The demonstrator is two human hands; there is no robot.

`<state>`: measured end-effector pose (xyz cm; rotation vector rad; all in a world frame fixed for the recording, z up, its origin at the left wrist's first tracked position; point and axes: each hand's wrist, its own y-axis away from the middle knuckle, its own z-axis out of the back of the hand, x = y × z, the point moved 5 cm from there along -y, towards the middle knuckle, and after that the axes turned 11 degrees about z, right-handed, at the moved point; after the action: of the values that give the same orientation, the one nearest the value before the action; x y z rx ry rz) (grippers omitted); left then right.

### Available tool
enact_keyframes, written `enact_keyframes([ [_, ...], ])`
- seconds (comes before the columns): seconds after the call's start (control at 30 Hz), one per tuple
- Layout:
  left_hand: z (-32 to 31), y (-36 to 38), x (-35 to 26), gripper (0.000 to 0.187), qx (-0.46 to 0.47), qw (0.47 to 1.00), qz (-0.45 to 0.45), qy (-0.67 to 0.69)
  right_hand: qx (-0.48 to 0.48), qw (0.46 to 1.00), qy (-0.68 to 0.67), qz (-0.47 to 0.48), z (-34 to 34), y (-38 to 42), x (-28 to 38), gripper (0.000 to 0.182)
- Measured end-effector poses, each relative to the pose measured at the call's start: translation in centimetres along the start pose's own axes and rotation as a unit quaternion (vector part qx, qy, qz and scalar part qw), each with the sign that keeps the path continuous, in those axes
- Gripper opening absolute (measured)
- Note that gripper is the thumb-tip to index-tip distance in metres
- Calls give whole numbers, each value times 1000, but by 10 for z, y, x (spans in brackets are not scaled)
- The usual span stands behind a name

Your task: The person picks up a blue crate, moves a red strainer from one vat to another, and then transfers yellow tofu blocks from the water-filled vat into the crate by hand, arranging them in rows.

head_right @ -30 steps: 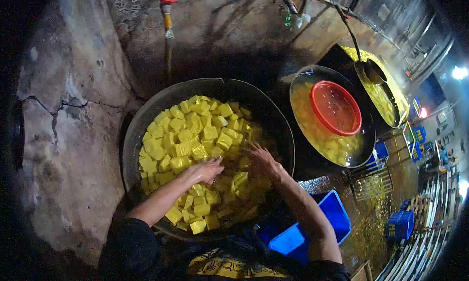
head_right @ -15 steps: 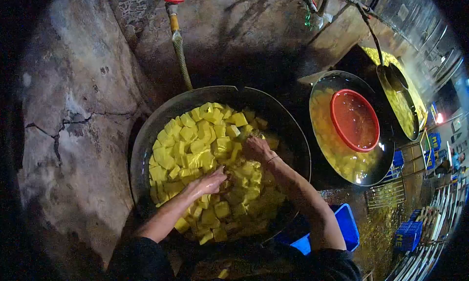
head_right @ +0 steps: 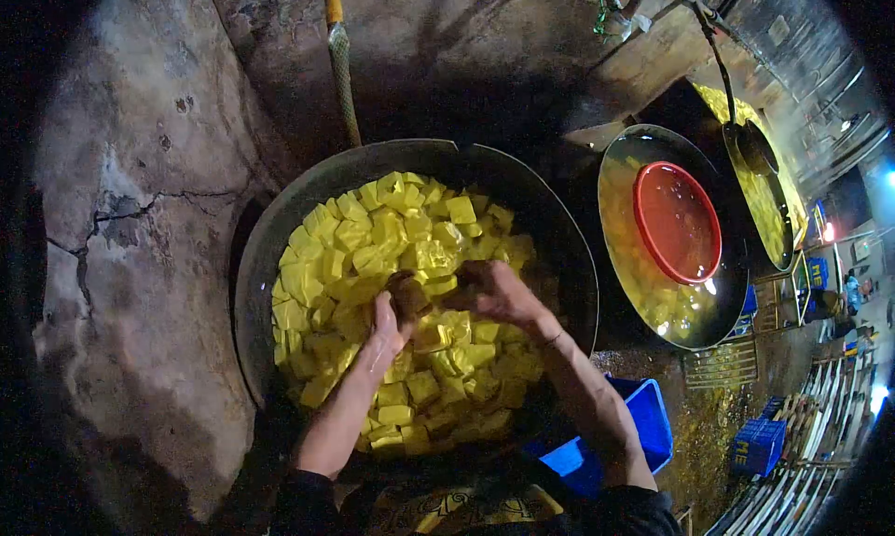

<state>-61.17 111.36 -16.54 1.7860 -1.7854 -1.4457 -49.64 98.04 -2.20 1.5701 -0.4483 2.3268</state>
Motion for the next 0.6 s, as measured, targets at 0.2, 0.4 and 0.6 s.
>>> enact_keyframes([
  [0.2, -34, -17, 19, 34, 150, 977, -66, 138, -106, 994, 31, -13, -35, -4, 22, 32],
  [0.4, -56, 23, 12, 27, 191, 930, -5, 314, -125, 932, 331, 79, -55, -12, 33, 45],
  [0.6, -20, 58, -36, 54, 38, 950, -16, 308, -39, 986, 164, -11, -60, -2, 15, 58],
])
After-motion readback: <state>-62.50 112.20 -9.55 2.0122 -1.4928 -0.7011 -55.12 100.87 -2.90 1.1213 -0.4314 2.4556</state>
